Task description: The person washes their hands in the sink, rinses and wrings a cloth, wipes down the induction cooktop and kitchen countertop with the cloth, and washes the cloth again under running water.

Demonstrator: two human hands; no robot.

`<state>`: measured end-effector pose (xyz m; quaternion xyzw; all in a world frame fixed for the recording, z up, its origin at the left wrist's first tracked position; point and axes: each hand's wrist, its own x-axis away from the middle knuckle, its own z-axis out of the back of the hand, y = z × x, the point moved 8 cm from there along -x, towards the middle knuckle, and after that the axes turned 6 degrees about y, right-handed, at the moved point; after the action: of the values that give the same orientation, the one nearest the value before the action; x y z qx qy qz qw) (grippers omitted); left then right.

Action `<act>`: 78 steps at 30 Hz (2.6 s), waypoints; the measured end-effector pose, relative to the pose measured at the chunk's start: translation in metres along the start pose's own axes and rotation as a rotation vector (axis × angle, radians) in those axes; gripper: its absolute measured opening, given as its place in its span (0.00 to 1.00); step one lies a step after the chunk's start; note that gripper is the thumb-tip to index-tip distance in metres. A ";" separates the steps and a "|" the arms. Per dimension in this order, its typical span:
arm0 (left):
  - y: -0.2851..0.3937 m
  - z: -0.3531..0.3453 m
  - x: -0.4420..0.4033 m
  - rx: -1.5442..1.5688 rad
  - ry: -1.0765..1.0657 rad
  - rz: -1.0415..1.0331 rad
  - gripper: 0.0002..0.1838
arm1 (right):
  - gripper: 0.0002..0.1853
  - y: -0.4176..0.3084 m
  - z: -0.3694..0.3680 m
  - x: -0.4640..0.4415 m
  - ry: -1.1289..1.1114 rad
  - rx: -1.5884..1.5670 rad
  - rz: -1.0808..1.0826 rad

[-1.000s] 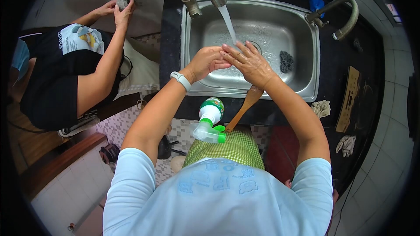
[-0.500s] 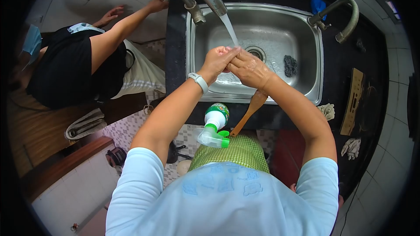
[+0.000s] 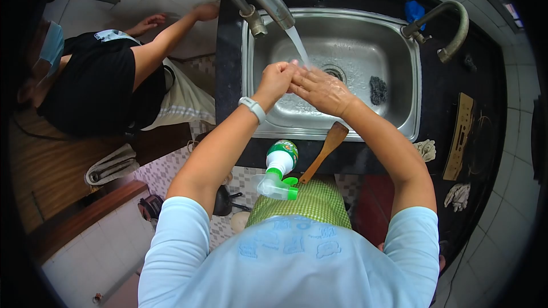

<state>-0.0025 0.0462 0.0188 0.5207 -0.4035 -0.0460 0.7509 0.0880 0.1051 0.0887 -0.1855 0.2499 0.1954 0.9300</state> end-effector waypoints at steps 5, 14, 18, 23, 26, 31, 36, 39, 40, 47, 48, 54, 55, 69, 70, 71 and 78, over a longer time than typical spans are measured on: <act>0.039 0.001 0.021 -0.658 0.401 -0.646 0.18 | 0.11 0.006 -0.040 0.002 -0.364 -0.035 0.001; 0.042 -0.054 0.044 -0.713 -0.054 -1.009 0.16 | 0.11 -0.012 -0.057 -0.017 -0.405 -0.410 -0.058; 0.041 -0.051 0.033 -0.843 -0.151 -0.842 0.15 | 0.12 -0.021 -0.049 -0.014 -0.483 -0.304 -0.021; 0.057 0.004 0.009 -0.983 0.493 -0.884 0.07 | 0.11 0.042 -0.049 0.008 -0.321 0.024 -0.371; 0.071 -0.015 0.010 -1.084 0.402 -0.979 0.04 | 0.21 0.096 -0.074 0.083 0.254 -1.191 -1.638; 0.068 -0.051 -0.008 -1.231 0.343 -0.823 0.05 | 0.23 0.084 -0.050 0.060 0.617 -1.347 -1.385; 0.023 -0.060 -0.061 -0.751 -0.117 -0.538 0.11 | 0.21 0.049 -0.010 0.035 0.565 -0.759 -0.884; -0.046 -0.074 -0.114 -0.425 -0.384 -0.377 0.10 | 0.18 0.026 0.015 0.016 0.499 -0.409 -0.653; -0.046 -0.079 -0.102 -0.272 -0.477 -0.302 0.10 | 0.16 0.026 0.013 0.011 0.461 -0.396 -0.585; 0.017 -0.085 -0.002 -1.116 -0.300 -0.958 0.09 | 0.18 0.057 -0.020 -0.008 -0.004 -0.447 -0.603; 0.020 -0.090 0.000 -1.145 -0.312 -0.890 0.10 | 0.20 0.069 -0.032 0.000 -0.115 -0.426 -0.710; 0.082 -0.073 0.046 -1.332 0.015 -1.268 0.04 | 0.25 0.125 -0.081 0.079 0.044 -1.050 -1.495; 0.082 -0.072 0.042 -1.335 0.016 -1.267 0.04 | 0.26 0.113 -0.087 0.088 0.359 -1.467 -1.707; 0.002 -0.078 -0.056 0.833 0.000 -0.118 0.14 | 0.31 0.052 -0.093 0.006 0.826 -2.773 -1.045; 0.007 -0.076 -0.055 0.825 -0.083 -0.177 0.14 | 0.31 0.055 -0.102 0.003 0.771 -2.837 -0.935; 0.005 -0.070 -0.054 0.814 -0.087 -0.169 0.14 | 0.31 0.057 -0.113 0.002 0.727 -2.879 -0.872; 0.073 -0.070 0.068 -0.804 -0.303 -1.141 0.25 | 0.20 0.088 -0.154 0.056 0.951 -2.138 -1.914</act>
<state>0.0633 0.0981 0.1074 0.3215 -0.1201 -0.6487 0.6793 0.0323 0.1271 -0.0874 -0.8869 0.0517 -0.4581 -0.0307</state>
